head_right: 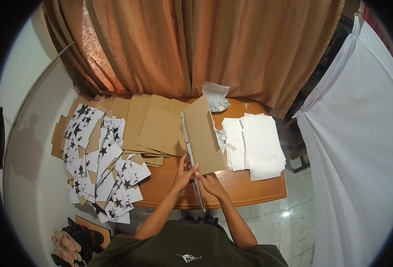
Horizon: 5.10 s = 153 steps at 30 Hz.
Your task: Assembling cardboard shoe boxes and lining them with wrapping paper.
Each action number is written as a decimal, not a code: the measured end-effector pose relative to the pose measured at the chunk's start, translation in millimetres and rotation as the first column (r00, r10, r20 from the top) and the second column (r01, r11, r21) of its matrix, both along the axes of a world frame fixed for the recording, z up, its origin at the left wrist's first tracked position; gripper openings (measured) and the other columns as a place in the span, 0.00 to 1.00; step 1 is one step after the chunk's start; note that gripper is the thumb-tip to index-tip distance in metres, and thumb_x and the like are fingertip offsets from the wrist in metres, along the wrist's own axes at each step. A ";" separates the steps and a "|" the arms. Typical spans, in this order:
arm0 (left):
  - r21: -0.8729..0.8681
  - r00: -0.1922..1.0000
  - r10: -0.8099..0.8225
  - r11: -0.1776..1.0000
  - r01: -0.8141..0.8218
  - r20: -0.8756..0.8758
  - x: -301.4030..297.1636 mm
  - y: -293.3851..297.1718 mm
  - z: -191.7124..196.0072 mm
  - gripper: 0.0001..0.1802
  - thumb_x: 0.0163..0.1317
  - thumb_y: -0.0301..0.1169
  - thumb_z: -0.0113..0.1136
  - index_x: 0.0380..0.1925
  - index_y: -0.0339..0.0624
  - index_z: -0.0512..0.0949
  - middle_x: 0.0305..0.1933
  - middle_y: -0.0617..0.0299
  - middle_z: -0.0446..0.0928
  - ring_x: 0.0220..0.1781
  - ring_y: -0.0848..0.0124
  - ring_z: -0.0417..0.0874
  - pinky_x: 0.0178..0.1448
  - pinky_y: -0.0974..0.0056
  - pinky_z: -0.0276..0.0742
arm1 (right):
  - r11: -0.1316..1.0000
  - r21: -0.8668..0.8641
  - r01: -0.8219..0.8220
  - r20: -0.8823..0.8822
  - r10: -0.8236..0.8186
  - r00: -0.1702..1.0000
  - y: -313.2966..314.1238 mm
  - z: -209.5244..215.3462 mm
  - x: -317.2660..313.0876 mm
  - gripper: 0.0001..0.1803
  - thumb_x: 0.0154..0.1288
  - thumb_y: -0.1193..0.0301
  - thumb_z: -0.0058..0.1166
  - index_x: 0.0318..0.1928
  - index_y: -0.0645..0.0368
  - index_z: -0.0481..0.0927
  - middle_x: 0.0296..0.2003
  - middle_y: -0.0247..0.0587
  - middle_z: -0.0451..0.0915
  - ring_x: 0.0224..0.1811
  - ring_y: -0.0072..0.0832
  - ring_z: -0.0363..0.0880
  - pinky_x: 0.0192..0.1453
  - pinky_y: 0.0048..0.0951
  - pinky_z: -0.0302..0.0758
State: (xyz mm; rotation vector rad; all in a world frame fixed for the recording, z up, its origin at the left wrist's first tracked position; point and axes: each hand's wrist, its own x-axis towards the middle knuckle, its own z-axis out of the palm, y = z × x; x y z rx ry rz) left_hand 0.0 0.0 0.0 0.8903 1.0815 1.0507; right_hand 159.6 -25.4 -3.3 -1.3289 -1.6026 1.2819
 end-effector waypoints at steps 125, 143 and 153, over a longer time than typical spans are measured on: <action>0.265 0.966 -0.252 0.937 0.229 0.056 27.5 20.4 -64.8 0.55 0.67 0.58 0.61 0.81 0.53 0.37 0.83 0.48 0.42 0.84 0.52 0.44 0.80 0.50 0.51 | 0.988 -0.032 -0.153 -0.516 0.115 0.849 28.9 -28.4 37.7 0.61 0.63 0.38 0.59 0.81 0.54 0.39 0.80 0.54 0.39 0.83 0.48 0.37 0.83 0.51 0.41; 0.069 0.904 -0.336 0.942 0.329 0.265 11.1 16.2 -24.9 0.49 0.62 0.54 0.65 0.78 0.49 0.56 0.76 0.56 0.57 0.76 0.61 0.60 0.74 0.51 0.63 | 0.968 -0.149 -0.202 -0.469 0.111 0.876 23.8 2.0 32.0 0.63 0.57 0.44 0.72 0.81 0.50 0.44 0.78 0.56 0.48 0.80 0.53 0.49 0.78 0.53 0.57; 0.118 0.971 -0.193 0.971 0.210 -0.143 14.2 15.0 20.8 0.40 0.68 0.49 0.64 0.69 0.31 0.66 0.64 0.48 0.73 0.65 0.62 0.75 0.67 0.58 0.72 | 0.979 -0.147 -0.143 -0.282 0.097 0.954 28.6 5.3 44.7 0.49 0.65 0.56 0.68 0.79 0.51 0.53 0.75 0.55 0.58 0.74 0.50 0.63 0.72 0.46 0.69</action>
